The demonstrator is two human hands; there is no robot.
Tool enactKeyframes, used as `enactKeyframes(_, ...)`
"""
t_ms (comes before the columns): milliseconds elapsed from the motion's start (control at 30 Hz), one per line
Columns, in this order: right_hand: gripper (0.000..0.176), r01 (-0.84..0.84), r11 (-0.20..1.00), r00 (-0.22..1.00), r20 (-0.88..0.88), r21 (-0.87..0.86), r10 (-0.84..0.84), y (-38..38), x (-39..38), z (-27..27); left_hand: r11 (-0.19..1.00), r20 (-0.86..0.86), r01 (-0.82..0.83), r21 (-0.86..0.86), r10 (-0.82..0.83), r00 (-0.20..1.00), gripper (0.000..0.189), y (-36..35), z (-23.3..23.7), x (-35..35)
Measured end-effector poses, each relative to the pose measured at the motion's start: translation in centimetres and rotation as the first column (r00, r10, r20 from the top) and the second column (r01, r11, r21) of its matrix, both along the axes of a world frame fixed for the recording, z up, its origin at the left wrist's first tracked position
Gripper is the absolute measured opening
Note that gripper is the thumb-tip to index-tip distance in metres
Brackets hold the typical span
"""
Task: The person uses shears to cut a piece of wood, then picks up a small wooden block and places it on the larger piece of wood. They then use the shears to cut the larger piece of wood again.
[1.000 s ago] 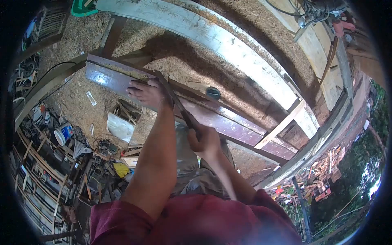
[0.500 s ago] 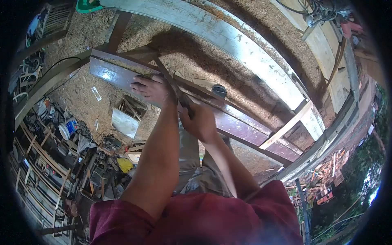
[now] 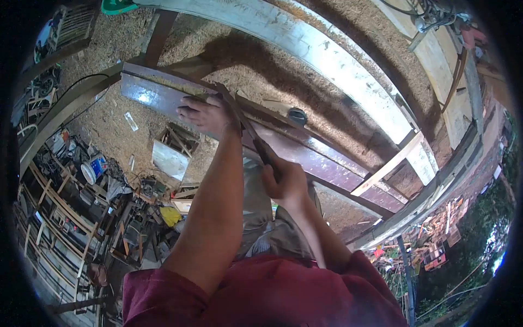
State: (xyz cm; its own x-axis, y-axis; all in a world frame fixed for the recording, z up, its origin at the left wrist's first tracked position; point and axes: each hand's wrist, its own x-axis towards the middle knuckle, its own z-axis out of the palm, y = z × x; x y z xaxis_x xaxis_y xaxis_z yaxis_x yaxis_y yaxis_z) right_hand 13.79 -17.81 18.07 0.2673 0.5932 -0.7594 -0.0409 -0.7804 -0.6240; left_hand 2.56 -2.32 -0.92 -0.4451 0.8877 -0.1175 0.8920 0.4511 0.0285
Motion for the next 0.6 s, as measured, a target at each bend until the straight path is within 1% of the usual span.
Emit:
enactKeyframes(67,0.022,-0.029,0.999,0.999,0.039,0.018,0.028,-0.1,0.0,-0.3,1.0,0.0,-0.02,-0.018,0.02,1.0,0.085,0.3,0.4,0.5)
enactKeyframes(167,0.023,-0.154,0.978,0.947,0.304,0.141,0.105,4.3,-1.4,-5.3,1.0,0.017,-0.015,-0.022,0.016,1.0,0.085,-0.1,0.8,0.5)
enactKeyframes(267,0.025,-0.051,0.993,0.98,0.195,0.106,0.03,2.9,-0.8,-2.8,1.0,-0.001,0.008,0.02,-0.008,1.0,0.085,0.1,0.0,0.3)
enactKeyframes(300,0.026,-0.047,0.999,0.995,0.09,-0.002,0.047,1.1,-0.4,-1.6,0.999,-0.015,0.011,0.03,-0.01,1.0,0.085,-0.1,-0.2,0.2)
enactKeyframes(400,0.025,-0.066,0.998,0.995,0.078,-0.013,0.066,0.7,0.1,-0.7,0.999,-0.076,0.003,-0.04,-0.006,0.997,0.081,0.0,0.2,0.5)
enactKeyframes(433,0.023,-0.094,0.995,0.984,0.152,-0.015,0.095,1.5,-0.8,-2.1,0.999,-0.073,0.002,-0.046,-0.006,0.997,0.081,0.1,0.2,0.6)
enactKeyframes(500,0.022,-0.047,0.987,0.974,0.224,0.157,0.01,3.1,-1.8,-4.8,0.998,-0.077,-0.005,-0.058,0.0,0.997,0.082,0.1,0.4,0.6)
enactKeyframes(533,0.021,-0.021,0.969,0.966,0.253,0.247,-0.044,3.9,-2.0,-5.4,0.999,-0.059,-0.004,-0.035,0.002,0.998,0.083,0.3,0.2,0.6)
enactKeyframes(567,0.019,-0.092,0.975,0.956,0.293,0.204,0.029,3.2,-1.6,-4.4,1.0,-0.04,-0.002,-0.016,0.001,0.999,0.084,0.4,0.0,0.6)
enactKeyframes(600,0.019,-0.065,0.99,0.98,0.197,0.124,0.04,1.9,-1.3,-2.2,1.0,-0.027,0.006,-0.012,-0.006,1.0,0.085,-0.1,-0.1,0.1)
